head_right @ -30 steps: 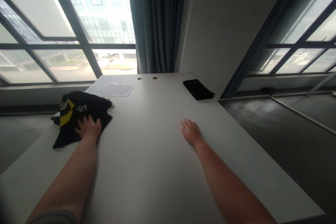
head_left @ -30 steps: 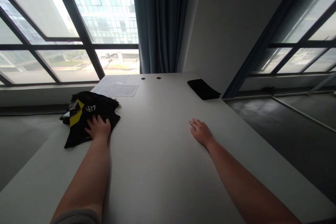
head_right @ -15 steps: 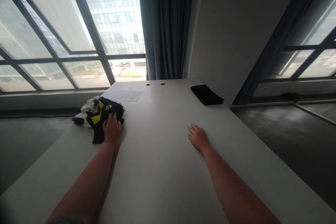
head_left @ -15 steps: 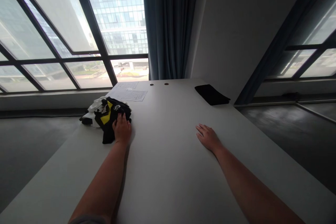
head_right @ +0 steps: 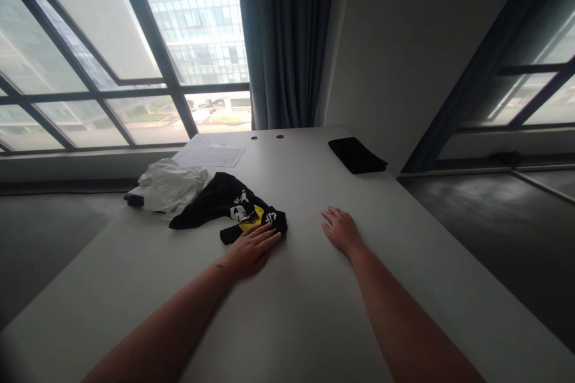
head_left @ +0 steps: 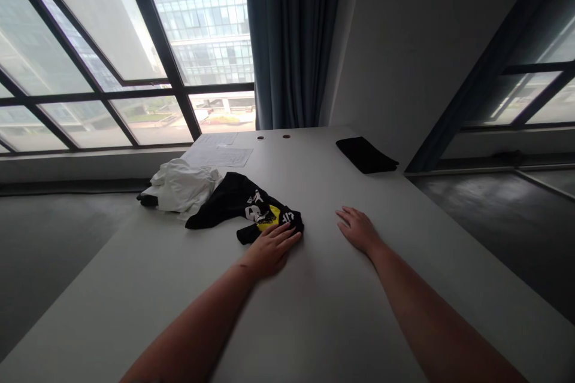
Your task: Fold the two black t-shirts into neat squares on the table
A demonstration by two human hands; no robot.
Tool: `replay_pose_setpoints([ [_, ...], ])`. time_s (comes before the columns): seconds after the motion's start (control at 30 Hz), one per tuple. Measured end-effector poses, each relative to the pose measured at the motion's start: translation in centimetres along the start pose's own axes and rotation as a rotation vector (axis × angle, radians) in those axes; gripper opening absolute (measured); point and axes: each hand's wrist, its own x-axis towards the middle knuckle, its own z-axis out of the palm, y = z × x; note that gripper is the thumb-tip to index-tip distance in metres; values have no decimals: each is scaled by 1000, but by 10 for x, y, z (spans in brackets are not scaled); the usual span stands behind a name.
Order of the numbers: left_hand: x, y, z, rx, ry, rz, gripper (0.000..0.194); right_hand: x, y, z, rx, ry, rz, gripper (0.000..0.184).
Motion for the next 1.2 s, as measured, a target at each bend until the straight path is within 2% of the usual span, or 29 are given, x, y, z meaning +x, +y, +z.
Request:
replay_pose_setpoints([
  [0.07, -1, -4, -4, 21, 64, -80, 69, -1, -2, -1, 52, 8, 6, 47],
  [0.13, -2, -11, -3, 53, 129, -230, 74, -2, -13, -1, 135, 33, 18, 45],
  [0.23, -5, -27, 4, 50, 178, -510, 80, -5, -52, 5, 306, 72, -39, 48],
  [0.3, -7, -36, 8, 5, 181, -601, 79, -8, -86, 11, 364, 21, -163, 55],
  [0.4, -9, -44, 10, -66, 189, -559, 79, -10, -125, 19, 332, -55, -267, 64],
  [0.47, -11, -45, 7, -91, 198, -518, 82, -10, -136, 21, 308, -61, -282, 60],
  [0.57, -13, -44, 2, -122, 191, -462, 83, -7, -134, 19, 312, -17, -298, 48],
  [0.73, -17, -49, -4, -174, 175, -364, 64, -9, -128, 10, 333, 13, -354, 28],
  [0.83, -18, -53, -4, -211, 159, -295, 60, -14, -131, 3, 425, -6, -441, 13],
  [0.9, -19, -54, -4, -232, 147, -267, 63, -18, -133, -2, 528, -7, -464, 10],
  [1.07, -20, -50, -8, -262, 137, -298, 83, -23, -132, -9, 769, -30, -323, 16],
  [1.2, -21, -49, -10, -263, 127, -287, 85, -22, -129, -11, 824, -54, -155, 18],
])
